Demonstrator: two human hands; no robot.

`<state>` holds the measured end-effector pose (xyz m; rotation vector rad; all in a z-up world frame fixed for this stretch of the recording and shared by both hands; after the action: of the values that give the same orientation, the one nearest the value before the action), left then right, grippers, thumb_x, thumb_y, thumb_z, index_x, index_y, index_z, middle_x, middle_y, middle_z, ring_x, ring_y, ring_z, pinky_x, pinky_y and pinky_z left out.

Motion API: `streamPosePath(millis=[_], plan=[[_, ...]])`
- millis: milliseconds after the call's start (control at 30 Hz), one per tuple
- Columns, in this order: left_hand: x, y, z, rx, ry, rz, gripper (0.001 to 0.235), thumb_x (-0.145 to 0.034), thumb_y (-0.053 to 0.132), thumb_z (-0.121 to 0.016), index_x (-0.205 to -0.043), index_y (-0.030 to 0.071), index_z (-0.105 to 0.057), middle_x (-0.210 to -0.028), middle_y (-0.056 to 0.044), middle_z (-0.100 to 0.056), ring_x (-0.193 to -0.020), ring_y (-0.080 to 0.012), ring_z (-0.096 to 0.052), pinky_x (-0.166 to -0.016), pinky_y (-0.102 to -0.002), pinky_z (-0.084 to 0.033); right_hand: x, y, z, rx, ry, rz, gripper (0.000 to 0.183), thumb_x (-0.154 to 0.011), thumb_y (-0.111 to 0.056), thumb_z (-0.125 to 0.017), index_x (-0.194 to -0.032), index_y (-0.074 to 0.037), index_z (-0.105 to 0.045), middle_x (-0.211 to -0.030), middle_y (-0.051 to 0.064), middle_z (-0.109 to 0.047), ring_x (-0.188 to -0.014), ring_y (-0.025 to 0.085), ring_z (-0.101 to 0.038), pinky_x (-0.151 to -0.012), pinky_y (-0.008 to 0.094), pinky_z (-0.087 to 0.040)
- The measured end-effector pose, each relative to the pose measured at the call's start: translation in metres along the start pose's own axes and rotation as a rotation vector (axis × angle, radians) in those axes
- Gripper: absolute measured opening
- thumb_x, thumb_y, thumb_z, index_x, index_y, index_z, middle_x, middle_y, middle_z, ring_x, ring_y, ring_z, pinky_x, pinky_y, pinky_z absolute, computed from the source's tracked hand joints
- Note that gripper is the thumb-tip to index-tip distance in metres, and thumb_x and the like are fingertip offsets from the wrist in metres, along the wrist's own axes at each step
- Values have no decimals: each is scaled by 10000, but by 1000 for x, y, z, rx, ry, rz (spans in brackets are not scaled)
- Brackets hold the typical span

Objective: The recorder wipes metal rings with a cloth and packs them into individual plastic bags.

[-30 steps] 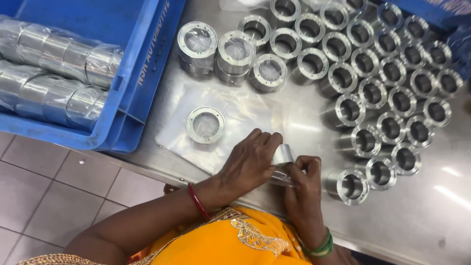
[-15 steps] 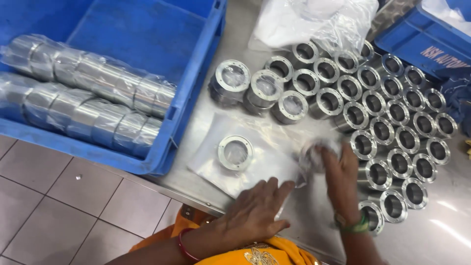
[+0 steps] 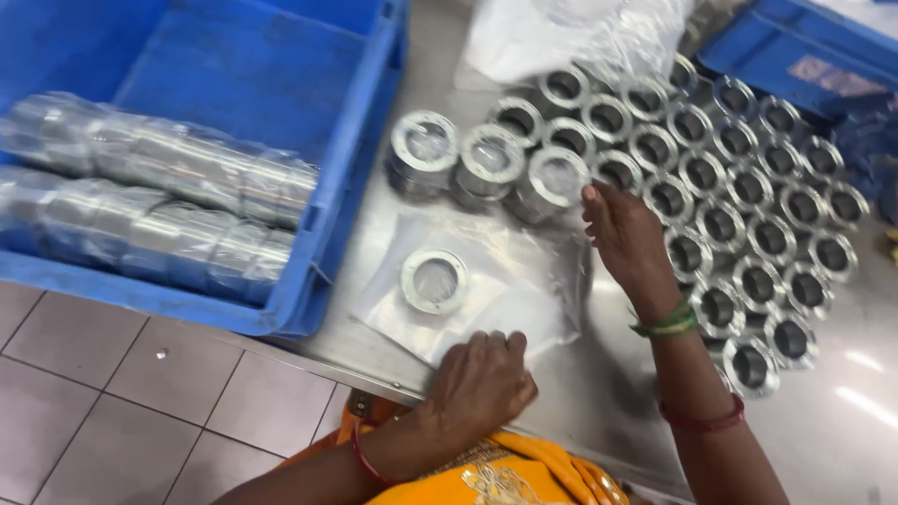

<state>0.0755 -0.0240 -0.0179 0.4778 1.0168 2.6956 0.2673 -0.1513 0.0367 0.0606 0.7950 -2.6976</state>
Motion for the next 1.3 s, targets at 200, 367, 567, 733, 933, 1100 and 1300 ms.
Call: streamPosePath(millis=[200,367,567,733,933,1100,1300], plan=[[-1,-15,-7,128,279,-234,74,-874,83,-654,-922,32,-678,-861,-159,-686,-809,-323,-651,-722,-437,-551,112,46,70,239,-194,-60,355,-1003,-352,-604,-1137,-57,-748,-934,178,-735,-715,275,-711,-620,403,-555],[-7,-20,14,427,80,34,207,-779,231,-806,-830,69,-687,-749,-99,-740,-669,-244,-739,-613,-390,-571,197,64,67,509,-115,176,841,-634,-491,-857,-1357,-111,-656,-1283,268,-636,-1160,406,-538,-918,526,-479],[-11,-13,13,407,155,76,252,-866,234,-732,-1006,63,-611,-596,-156,-680,-592,-328,-682,-591,-438,-496,223,49,43,332,112,-244,810,-636,-370,-906,-1372,-206,-612,-1207,121,-644,-1194,334,-575,-1064,530,-421],[-13,-21,8,379,243,14,217,-960,273,-659,-917,61,-666,-634,-159,-685,-608,-335,-696,-591,-446,-508,207,50,16,-495,87,-592,866,-655,-316,-837,-1452,-211,-514,-1251,149,-664,-1013,297,-691,-830,471,-601],[-5,-27,34,339,226,-100,210,-1025,245,-568,-964,45,-584,-666,-157,-651,-625,-365,-670,-577,-474,-482,170,3,-48,-609,-279,-580,810,-732,-338,-784,-1435,-154,-426,-1081,184,-766,-876,228,-739,-753,347,-562],[4,-3,66,318,264,-275,209,-1007,251,-546,-1003,51,-488,-650,-132,-597,-552,-336,-638,-516,-457,-467,162,13,-52,-398,-179,-574,627,-959,-438,-607,-1456,-93,-441,-854,226,-730,-687,266,-712,-622,328,-506],[-15,54,49,567,139,-367,236,-1069,306,-484,-1004,80,-499,-620,-59,-589,-496,-245,-623,-463,-359,-501,157,-92,16,137,274,442,521,-741,-366,-754,-1137,-88,-559,-971,208,-525,-895,351,-552,-751,348,-512]])
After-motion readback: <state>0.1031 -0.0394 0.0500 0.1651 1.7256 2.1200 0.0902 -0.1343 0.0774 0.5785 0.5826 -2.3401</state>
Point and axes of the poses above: each hand's wrist, its own x-axis away from the middle knuckle, its own z-axis out of the back of the hand, y = z × x, the point moved 7 cm from there along -x, towards the middle knuckle
